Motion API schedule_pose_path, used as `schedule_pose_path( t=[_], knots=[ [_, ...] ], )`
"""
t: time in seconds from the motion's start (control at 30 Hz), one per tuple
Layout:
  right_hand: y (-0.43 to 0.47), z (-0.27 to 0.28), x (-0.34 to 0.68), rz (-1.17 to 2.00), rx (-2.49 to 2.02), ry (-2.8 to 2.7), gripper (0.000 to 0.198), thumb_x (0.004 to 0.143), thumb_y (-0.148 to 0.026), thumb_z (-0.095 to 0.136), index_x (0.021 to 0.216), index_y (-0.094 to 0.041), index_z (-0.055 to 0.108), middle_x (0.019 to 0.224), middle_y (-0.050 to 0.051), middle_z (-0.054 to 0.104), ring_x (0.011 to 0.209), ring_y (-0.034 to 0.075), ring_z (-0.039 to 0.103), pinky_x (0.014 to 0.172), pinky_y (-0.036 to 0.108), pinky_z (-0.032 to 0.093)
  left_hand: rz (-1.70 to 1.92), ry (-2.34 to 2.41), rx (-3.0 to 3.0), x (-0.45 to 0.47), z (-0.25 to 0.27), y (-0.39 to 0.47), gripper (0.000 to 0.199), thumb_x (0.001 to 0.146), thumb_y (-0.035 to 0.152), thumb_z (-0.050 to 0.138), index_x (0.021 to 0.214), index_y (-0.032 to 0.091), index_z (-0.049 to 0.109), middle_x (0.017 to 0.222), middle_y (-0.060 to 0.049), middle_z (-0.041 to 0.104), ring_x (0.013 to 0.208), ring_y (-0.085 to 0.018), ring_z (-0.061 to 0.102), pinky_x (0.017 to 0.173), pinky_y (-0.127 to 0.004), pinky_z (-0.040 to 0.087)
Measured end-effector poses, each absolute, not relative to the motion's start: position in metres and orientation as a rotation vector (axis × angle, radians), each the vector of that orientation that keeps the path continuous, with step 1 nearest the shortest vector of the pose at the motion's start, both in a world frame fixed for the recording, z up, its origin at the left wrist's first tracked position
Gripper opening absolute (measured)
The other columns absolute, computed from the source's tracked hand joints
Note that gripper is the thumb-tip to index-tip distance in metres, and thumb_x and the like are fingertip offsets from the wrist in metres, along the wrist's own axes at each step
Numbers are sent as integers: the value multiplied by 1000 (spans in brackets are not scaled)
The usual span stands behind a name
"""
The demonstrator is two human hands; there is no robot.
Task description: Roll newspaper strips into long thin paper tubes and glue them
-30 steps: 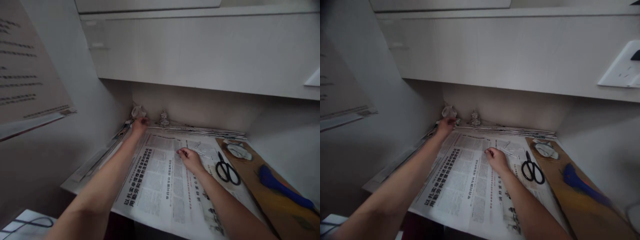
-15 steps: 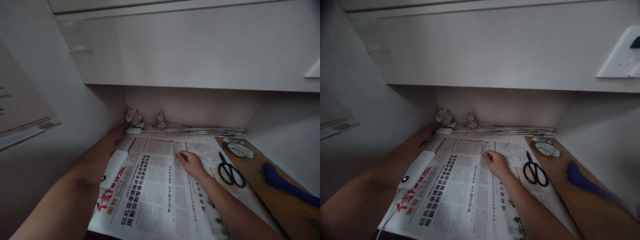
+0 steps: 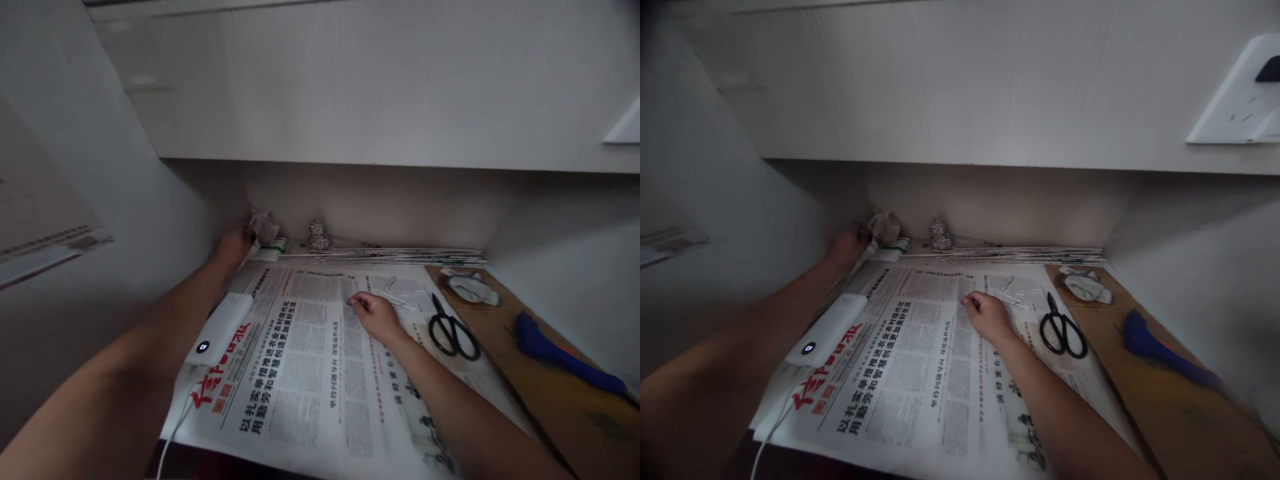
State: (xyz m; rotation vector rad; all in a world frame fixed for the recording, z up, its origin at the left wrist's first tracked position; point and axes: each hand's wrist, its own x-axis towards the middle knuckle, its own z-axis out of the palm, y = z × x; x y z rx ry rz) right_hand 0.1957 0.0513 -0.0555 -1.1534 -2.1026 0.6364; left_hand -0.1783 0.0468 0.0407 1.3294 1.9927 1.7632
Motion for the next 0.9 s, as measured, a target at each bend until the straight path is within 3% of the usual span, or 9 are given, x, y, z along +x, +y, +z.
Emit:
schedule_pose_path(
  t=[0.23,0.37,0.47,0.57,0.63,0.77,0.9],
  knots=[
    [51,-57,196,664,-1111,-2070,27,83,-41,49,79,-23,68,66,1,64,60,15,52,57,24,34,1659,1708,1789,-50,61,68,22,73,18,66,94,20,66,67,-2,57,61,-12,52,58,-21,38],
    [53,-59,197,599,-1105,-2079,26,84,-40,49,83,-24,69,68,0,65,60,15,53,56,24,33,1494,1362,1500,10,37,72,54,61,10,72,113,21,60,82,-5,64,57,-11,56,54,-21,42],
    [54,-60,197,594,-1113,-2069,26,85,-40,49,90,-25,70,72,1,67,61,15,54,57,24,34,1303,1274,1569,18,21,68,39,58,11,73,97,17,67,83,-9,67,68,-16,60,59,-24,44],
    [55,-60,197,608,-1129,-2065,27,84,-41,50,94,-26,71,77,1,68,65,15,56,58,24,35,1090,1516,1834,-3,11,59,18,63,22,72,80,18,69,76,-7,67,70,-18,59,64,-26,44],
    [54,-59,197,601,-1153,-2076,27,84,-41,50,92,-25,71,76,1,69,65,15,56,58,23,35,746,1746,1971,-22,5,50,26,65,32,70,87,18,69,82,-6,68,74,-18,59,68,-27,43],
    [50,-54,197,559,-1190,-2113,28,85,-41,50,91,-24,71,76,0,69,66,14,57,57,23,34,518,1899,1975,-47,-4,30,42,49,30,79,85,13,67,79,-7,67,73,-22,58,69,-30,41],
    [48,-53,197,527,-1192,-2124,28,85,-41,49,89,-24,71,74,0,69,65,14,57,56,23,34,446,1978,1984,-46,-7,23,24,52,29,75,70,18,64,70,-5,64,72,-23,58,66,-30,39]
  ],
)
